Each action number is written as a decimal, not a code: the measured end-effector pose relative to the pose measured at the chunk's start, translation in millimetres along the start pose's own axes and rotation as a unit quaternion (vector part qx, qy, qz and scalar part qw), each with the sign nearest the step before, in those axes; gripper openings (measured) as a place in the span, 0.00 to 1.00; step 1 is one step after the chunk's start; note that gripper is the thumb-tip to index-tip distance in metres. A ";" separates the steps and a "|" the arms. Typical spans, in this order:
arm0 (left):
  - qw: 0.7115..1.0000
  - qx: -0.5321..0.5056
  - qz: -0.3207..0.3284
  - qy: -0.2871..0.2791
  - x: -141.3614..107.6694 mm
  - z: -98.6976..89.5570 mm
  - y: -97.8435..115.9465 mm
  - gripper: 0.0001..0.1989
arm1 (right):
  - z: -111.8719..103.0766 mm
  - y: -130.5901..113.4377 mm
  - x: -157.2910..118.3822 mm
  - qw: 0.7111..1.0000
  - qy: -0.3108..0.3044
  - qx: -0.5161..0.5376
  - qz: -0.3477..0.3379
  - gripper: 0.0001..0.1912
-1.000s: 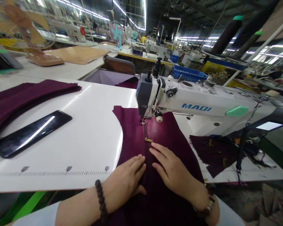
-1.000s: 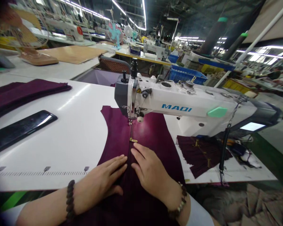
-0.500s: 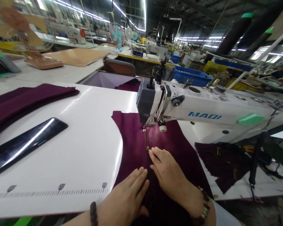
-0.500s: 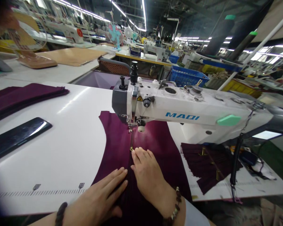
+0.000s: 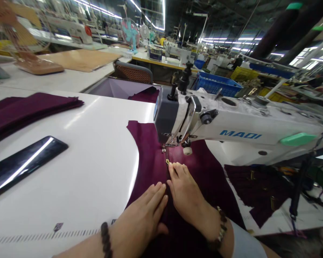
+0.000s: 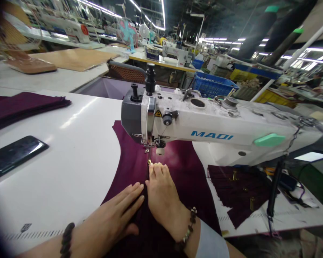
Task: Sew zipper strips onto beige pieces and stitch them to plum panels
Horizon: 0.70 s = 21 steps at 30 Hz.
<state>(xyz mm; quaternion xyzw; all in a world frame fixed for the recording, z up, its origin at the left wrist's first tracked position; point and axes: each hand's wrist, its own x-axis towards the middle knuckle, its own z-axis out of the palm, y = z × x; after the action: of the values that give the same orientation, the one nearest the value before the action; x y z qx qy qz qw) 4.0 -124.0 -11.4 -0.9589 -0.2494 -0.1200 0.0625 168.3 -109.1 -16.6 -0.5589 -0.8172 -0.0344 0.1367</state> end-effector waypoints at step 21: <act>0.998 -0.050 -0.030 -0.011 19.0 9.1 -38.9 0.27 | -16.0 28.6 43.2 0.993 -0.073 0.095 -0.021 0.25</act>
<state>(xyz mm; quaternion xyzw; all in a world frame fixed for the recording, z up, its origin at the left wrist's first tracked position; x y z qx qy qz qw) 2.7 -79.8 -12.9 -0.9543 -0.2720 -0.1237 0.0082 183.0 -62.8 7.3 -0.5272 -0.8360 0.0819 0.1285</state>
